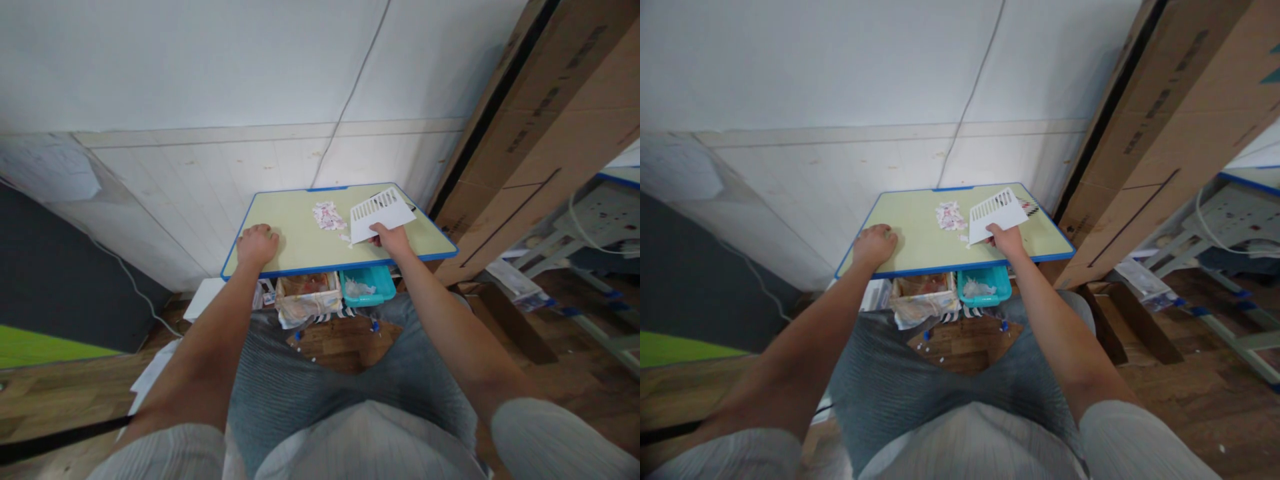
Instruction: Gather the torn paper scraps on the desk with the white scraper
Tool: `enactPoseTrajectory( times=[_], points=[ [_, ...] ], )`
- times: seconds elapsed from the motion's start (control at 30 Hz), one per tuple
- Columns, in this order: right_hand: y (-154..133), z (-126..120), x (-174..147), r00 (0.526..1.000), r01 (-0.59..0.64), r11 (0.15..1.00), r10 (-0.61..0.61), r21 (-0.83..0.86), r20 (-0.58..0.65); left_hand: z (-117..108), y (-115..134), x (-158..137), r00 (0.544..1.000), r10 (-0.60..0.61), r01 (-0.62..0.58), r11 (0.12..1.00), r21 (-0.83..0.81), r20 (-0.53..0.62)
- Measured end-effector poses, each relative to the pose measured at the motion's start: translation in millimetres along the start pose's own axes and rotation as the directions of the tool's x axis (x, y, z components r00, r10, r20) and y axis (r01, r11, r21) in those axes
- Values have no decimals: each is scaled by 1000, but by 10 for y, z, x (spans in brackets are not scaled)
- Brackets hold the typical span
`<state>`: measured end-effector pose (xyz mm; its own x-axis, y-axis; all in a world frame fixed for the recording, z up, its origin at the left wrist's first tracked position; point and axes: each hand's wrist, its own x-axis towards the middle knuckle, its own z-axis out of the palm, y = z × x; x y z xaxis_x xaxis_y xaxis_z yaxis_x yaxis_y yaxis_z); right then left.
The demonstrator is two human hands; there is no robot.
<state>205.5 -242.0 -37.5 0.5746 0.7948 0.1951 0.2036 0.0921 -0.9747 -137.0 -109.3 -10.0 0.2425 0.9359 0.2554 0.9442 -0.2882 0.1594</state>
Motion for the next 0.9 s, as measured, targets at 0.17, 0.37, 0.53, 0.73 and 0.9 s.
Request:
enactPoseTrajectory(
  times=[0.17, 0.37, 0.53, 0.73, 0.9],
  points=[
    [-26, -16, -18, 998, -44, 999, 45, 17, -50, 12, -10, 8, 1000, 2, -2, 1000, 9, 0],
    [-18, -34, -42, 999, -24, 999, 26, 32, -37, 24, -20, 15, 1000, 0, 0, 1000, 11, -1],
    [-18, -55, -81, 997, -48, 999, 49, 12, -52, 12, -4, 1, 1000, 3, -3, 1000, 20, -1],
    [-44, -59, -95, 995, -59, 997, 63, 46, -76, 14, -5, 1, 1000, 6, -6, 1000, 18, 0],
    [-68, -65, -142, 998, -61, 998, 61, 27, 0, 21, -14, 13, 1000, 2, -2, 1000, 16, -2]
  ],
)
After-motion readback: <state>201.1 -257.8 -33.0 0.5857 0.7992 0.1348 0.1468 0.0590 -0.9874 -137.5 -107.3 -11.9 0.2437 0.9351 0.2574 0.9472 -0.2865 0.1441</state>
